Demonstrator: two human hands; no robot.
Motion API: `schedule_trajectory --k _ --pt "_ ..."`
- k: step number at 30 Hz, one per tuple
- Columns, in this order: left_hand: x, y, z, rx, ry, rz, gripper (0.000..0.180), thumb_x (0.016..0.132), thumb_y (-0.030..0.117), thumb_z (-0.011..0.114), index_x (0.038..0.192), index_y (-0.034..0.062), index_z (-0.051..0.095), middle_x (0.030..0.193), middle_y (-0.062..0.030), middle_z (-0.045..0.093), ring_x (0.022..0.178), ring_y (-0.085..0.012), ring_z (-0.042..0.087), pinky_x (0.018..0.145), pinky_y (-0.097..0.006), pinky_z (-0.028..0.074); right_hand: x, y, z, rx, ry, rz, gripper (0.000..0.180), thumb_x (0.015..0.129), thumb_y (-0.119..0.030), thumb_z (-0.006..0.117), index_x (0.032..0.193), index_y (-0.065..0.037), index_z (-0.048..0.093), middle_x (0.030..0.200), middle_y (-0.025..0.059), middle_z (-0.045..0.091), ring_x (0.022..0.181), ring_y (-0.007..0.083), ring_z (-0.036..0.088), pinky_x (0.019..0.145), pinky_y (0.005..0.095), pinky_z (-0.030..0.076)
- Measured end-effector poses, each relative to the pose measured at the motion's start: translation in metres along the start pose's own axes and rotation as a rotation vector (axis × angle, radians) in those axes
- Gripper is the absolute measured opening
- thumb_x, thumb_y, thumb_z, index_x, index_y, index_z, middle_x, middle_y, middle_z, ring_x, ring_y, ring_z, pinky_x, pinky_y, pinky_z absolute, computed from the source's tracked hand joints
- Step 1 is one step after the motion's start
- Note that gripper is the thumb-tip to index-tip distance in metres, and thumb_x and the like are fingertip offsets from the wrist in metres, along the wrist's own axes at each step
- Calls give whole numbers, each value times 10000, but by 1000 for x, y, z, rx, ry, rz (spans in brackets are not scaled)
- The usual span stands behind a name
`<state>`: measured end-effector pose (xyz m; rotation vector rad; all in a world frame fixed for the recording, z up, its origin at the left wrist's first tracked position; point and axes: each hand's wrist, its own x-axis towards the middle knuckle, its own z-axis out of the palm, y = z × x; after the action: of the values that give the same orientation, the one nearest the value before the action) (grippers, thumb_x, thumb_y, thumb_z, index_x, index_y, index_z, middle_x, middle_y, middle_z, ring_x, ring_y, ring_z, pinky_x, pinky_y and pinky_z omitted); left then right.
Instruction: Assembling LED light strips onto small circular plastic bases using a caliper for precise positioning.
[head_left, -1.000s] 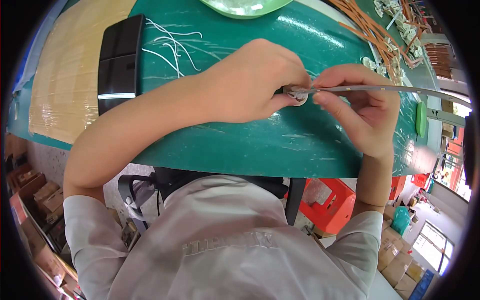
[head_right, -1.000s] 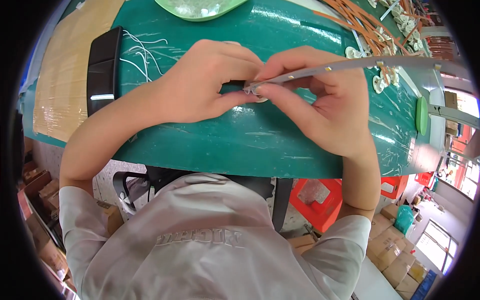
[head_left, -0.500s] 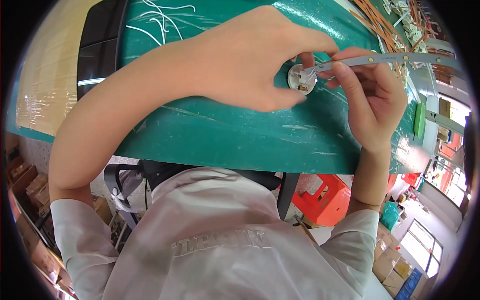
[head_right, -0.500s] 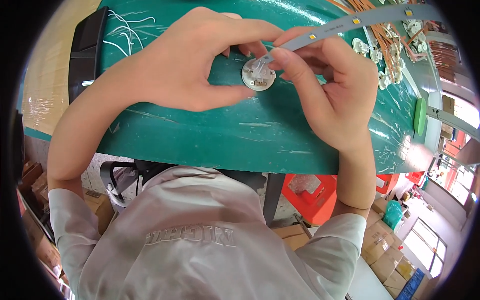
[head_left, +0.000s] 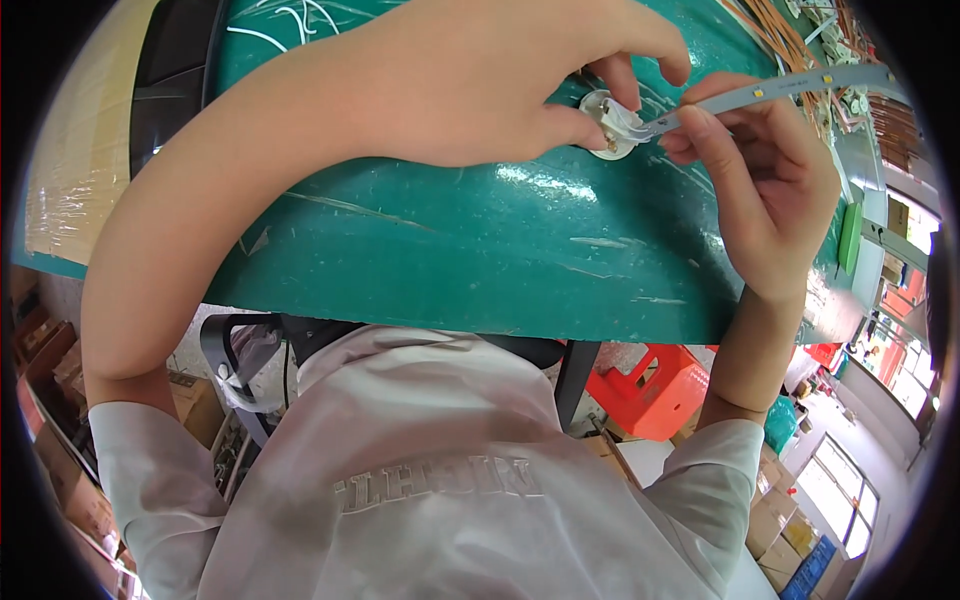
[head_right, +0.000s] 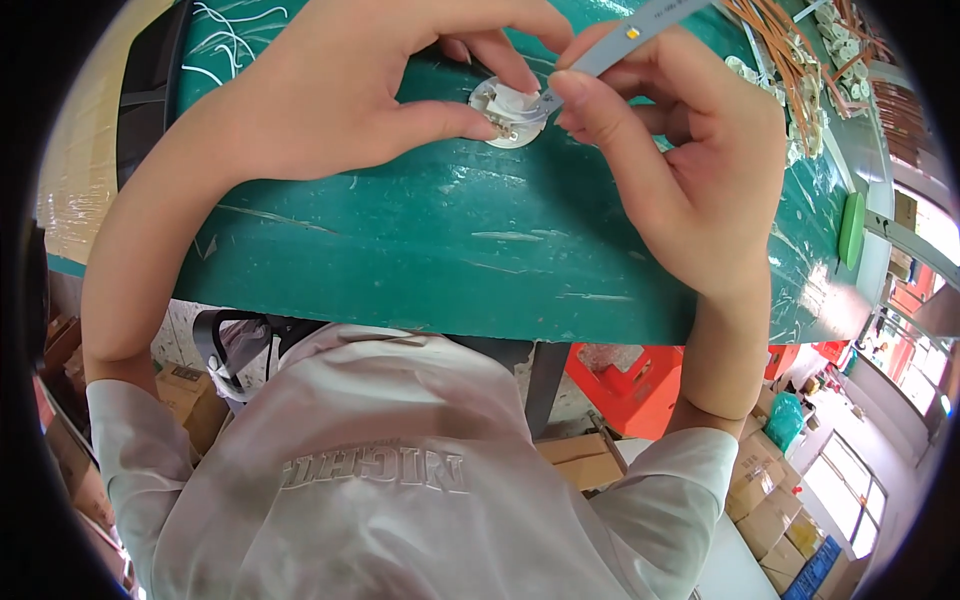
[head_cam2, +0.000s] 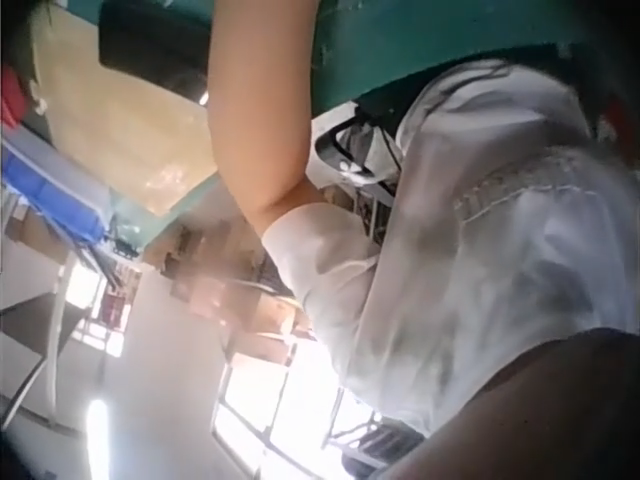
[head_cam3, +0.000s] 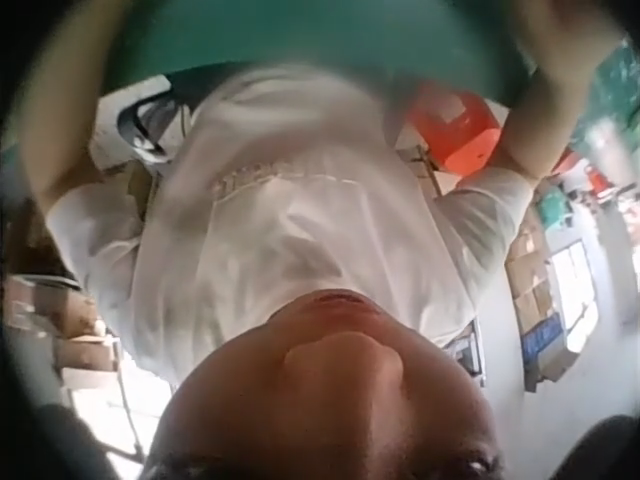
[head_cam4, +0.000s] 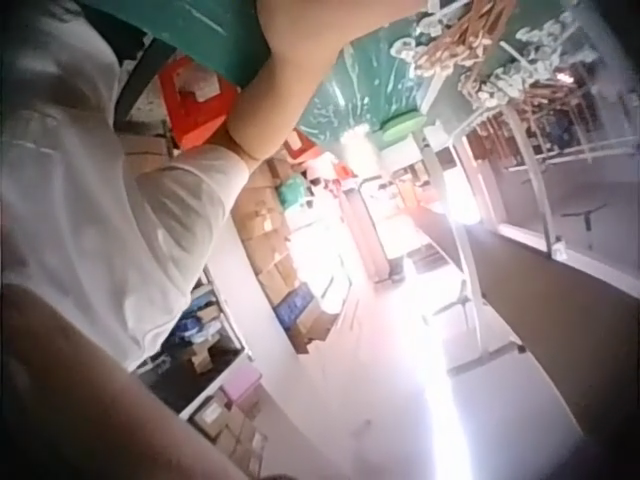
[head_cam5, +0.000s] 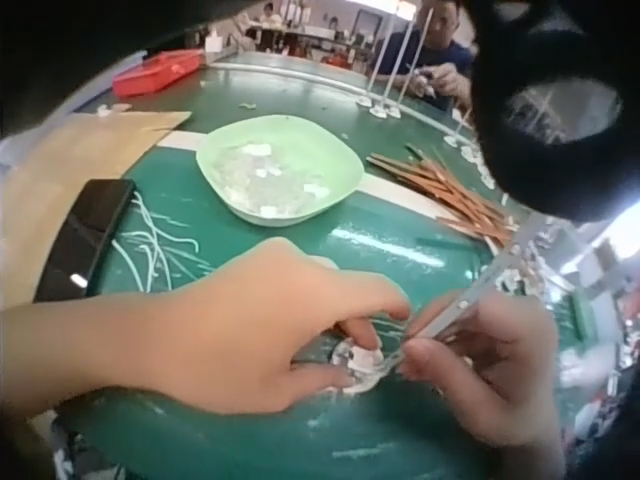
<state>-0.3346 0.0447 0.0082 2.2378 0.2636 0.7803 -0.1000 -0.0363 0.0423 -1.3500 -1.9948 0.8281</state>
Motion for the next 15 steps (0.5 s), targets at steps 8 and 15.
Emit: schedule_trajectory --k 8,15 --pt "0 7 -2 76 -37 -38 327 833 126 720 1134 28 639 903 -170 722 870 -379 692 751 -439 538 0 2 5 4 35 5 169 940 62 705 1101 86 658 1038 135 733 888 159 736 786 259 611" --pt "1 7 14 230 56 21 230 843 153 713 1033 28 679 795 -174 666 778 -363 662 664 -450 499 -2 -3 13 14 133 42 168 933 59 717 1094 75 675 934 111 756 832 155 749 776 249 608"
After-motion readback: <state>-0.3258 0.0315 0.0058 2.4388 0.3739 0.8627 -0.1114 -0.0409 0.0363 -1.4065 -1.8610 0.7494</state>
